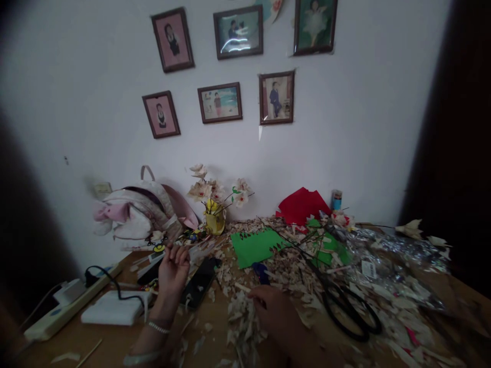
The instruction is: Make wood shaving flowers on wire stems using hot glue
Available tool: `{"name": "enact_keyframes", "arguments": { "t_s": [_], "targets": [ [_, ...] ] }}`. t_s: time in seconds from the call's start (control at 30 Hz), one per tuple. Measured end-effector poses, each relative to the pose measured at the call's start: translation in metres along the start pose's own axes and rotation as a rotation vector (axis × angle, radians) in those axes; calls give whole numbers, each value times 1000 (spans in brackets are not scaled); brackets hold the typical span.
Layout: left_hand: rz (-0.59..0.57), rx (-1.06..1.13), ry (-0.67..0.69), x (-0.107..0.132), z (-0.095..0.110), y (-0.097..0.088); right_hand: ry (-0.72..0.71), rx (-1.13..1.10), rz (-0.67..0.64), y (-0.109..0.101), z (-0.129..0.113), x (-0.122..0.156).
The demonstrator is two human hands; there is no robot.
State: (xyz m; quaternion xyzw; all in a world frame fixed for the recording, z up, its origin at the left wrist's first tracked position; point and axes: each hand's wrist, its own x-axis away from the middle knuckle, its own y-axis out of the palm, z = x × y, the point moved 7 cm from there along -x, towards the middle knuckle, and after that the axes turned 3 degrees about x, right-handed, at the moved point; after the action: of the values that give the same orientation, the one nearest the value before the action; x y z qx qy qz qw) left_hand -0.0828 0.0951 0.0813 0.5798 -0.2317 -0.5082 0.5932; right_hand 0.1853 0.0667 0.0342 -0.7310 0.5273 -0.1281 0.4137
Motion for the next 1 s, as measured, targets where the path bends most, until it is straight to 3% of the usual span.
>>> {"name": "enact_keyframes", "arguments": {
  "t_s": [0.13, 0.27, 0.4, 0.57, 0.73, 1.0],
  "targets": [
    [1, -177, -305, 11, -41, -2, -28, -23, 6, -3, 1, -1],
    [-3, -396, -636, 36, -88, -8, 38, 23, -27, -4, 2, 0],
    [-18, -530, -779, 56, -114, -16, 81, 73, -19, -8, -1, 0],
    [-3, -661, -925, 69, -129, -34, -69, 249, -68, -1, -5, 2],
    [20, -785, -963, 75, -132, -42, 76, 406, -157, 7, 13, 7],
    [-12, -906, -952, 84, -129, -27, 143, 439, -189, 12, 23, 14]
  ]
}}
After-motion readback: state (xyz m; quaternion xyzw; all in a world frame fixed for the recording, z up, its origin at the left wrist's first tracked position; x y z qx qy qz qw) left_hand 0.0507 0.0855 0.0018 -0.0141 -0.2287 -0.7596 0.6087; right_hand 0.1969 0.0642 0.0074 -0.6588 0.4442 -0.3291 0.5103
